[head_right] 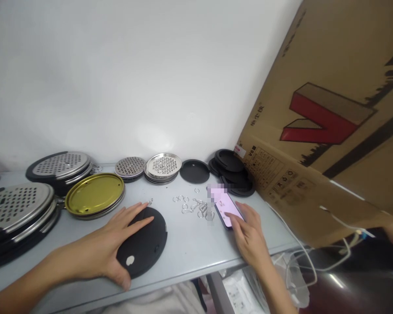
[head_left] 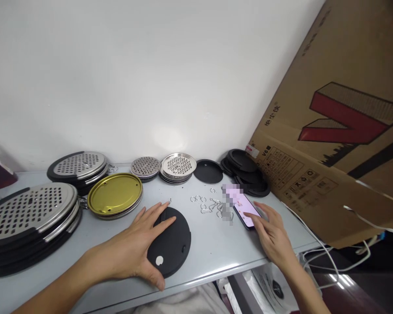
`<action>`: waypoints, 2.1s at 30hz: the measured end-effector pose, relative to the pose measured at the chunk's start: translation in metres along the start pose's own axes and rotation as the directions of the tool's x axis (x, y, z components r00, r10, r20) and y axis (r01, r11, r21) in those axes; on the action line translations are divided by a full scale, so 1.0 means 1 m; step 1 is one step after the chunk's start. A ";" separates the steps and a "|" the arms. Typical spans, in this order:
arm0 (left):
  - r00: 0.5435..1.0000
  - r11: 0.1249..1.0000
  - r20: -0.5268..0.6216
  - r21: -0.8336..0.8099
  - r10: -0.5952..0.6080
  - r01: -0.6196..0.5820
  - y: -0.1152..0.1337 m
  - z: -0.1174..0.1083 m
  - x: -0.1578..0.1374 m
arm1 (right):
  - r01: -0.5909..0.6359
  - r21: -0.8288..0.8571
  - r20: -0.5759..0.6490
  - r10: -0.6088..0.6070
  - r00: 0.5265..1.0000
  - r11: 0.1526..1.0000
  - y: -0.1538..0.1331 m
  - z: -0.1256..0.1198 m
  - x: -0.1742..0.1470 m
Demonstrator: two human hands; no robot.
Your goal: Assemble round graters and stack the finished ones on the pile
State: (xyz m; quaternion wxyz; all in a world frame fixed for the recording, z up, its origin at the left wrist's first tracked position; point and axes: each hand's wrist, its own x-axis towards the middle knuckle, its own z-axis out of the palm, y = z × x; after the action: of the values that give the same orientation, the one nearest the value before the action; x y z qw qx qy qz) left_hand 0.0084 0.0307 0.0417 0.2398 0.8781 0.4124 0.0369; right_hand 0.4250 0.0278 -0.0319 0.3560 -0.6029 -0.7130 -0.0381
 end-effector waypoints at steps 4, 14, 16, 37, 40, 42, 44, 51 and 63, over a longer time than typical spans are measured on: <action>1.000 1.000 0.002 -0.004 -0.002 0.002 0.001 0.000 0.000 | -0.197 -0.002 -0.253 0.190 0.949 0.980 0.000 -0.001 -0.004; 1.000 1.000 -0.009 -0.001 -0.005 0.005 0.002 -0.001 -0.001 | 0.073 0.049 -0.265 -0.058 0.962 0.996 -0.015 -0.007 -0.007; 1.000 1.000 -0.001 -0.004 -0.018 0.018 0.003 -0.002 -0.001 | 0.065 0.036 -0.265 -0.053 0.963 0.997 -0.013 -0.007 -0.007; 1.000 1.000 -0.004 -0.001 -0.021 0.021 0.002 -0.002 -0.002 | 0.025 0.000 -0.304 -0.024 0.952 1.000 -0.015 -0.004 -0.007; 1.000 1.000 -0.010 -0.001 -0.009 0.009 0.002 -0.002 -0.002 | 0.078 0.022 -0.283 -0.069 0.957 0.997 -0.018 -0.007 -0.006; 1.000 1.000 -0.015 -0.006 -0.006 0.006 0.002 -0.002 -0.001 | 0.111 0.030 -0.268 -0.099 0.958 0.993 -0.019 -0.008 -0.006; 1.000 1.000 -0.016 -0.016 -0.011 0.011 0.003 -0.003 -0.001 | 0.131 0.030 -0.250 -0.119 0.961 0.991 -0.020 -0.008 -0.005; 1.000 0.999 -0.003 -0.020 -0.025 0.024 0.004 -0.003 -0.001 | 0.131 0.034 -0.252 -0.119 0.960 0.991 -0.020 -0.008 -0.005; 1.000 1.000 -0.003 -0.011 -0.028 0.028 0.003 -0.003 -0.001 | 0.031 -0.086 -0.267 -0.053 0.962 0.996 -0.008 -0.001 -0.003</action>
State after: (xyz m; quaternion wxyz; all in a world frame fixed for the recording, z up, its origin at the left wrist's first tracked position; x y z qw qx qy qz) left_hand 0.0091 0.0294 0.0458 0.2446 0.8709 0.4247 0.0371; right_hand 0.4182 0.0221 -0.0299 0.4238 -0.5910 -0.6684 -0.1560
